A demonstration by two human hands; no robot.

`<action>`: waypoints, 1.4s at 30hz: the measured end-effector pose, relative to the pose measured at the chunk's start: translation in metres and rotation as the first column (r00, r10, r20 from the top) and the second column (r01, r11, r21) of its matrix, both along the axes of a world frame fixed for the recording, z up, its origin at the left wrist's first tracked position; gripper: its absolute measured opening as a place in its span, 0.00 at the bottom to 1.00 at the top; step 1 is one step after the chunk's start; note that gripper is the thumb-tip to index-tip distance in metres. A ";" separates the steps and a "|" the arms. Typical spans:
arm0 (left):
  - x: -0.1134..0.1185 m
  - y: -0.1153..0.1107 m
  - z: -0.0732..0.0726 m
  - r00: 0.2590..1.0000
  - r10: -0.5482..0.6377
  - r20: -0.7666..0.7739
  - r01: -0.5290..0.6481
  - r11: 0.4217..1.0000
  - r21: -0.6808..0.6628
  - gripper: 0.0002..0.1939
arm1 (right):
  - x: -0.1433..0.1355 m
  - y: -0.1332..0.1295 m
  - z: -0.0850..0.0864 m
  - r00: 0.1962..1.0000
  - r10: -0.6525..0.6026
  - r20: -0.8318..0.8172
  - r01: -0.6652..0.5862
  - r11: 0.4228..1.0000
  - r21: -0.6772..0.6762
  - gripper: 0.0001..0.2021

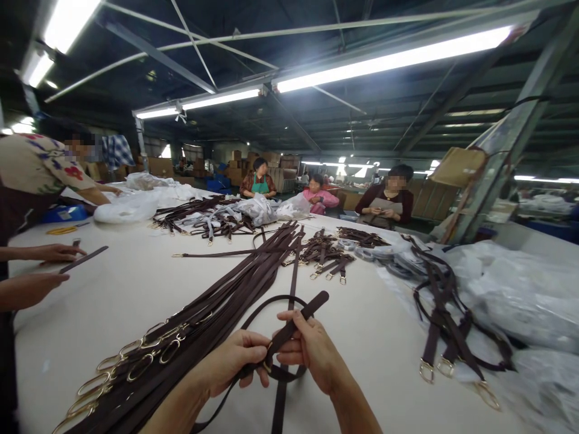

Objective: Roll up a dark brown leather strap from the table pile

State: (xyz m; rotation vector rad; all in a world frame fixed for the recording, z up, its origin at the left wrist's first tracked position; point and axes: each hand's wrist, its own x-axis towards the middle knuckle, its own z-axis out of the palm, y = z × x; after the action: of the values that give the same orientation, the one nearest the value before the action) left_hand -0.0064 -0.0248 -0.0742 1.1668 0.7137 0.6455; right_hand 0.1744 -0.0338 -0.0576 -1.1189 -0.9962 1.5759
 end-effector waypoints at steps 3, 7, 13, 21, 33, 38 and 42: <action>0.000 0.000 0.001 1.000 0.005 -0.031 -0.004 1.000 0.030 0.12 | 0.000 0.000 0.000 1.000 -0.003 0.014 0.003 1.000 0.005 0.22; 0.001 0.000 0.004 0.996 0.036 -0.081 -0.034 0.999 0.036 0.13 | -0.002 0.000 0.001 0.997 -0.035 0.063 0.034 0.999 0.020 0.23; 0.002 0.000 0.004 0.991 0.093 -0.094 -0.094 0.996 -0.003 0.16 | -0.006 -0.002 0.001 0.988 -0.071 0.139 0.067 0.997 0.036 0.24; 0.008 0.006 -0.006 0.960 0.255 -0.113 -0.257 0.967 -0.004 0.12 | -0.022 -0.009 -0.003 0.906 -0.173 0.387 0.067 0.960 0.271 0.30; 0.013 0.006 -0.011 0.873 0.482 0.072 -0.487 0.870 0.083 0.12 | -0.053 -0.027 -0.044 0.498 -0.694 0.520 -0.357 0.382 0.852 0.17; -0.013 0.009 0.003 0.914 0.372 0.163 -0.370 0.928 -0.040 0.16 | -0.056 -0.031 -0.023 0.600 -0.580 0.551 -0.511 0.253 0.822 0.16; -0.029 0.004 0.020 0.926 0.243 0.290 -0.243 0.969 -0.036 0.15 | -0.044 -0.027 0.001 0.798 -0.392 0.458 -0.237 0.495 0.836 0.09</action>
State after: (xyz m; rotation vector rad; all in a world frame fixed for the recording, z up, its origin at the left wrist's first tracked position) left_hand -0.0352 -0.0212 -0.0542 0.9631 0.6083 1.0051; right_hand 0.1306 -0.0608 -0.0562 -0.8576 -1.8617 0.3582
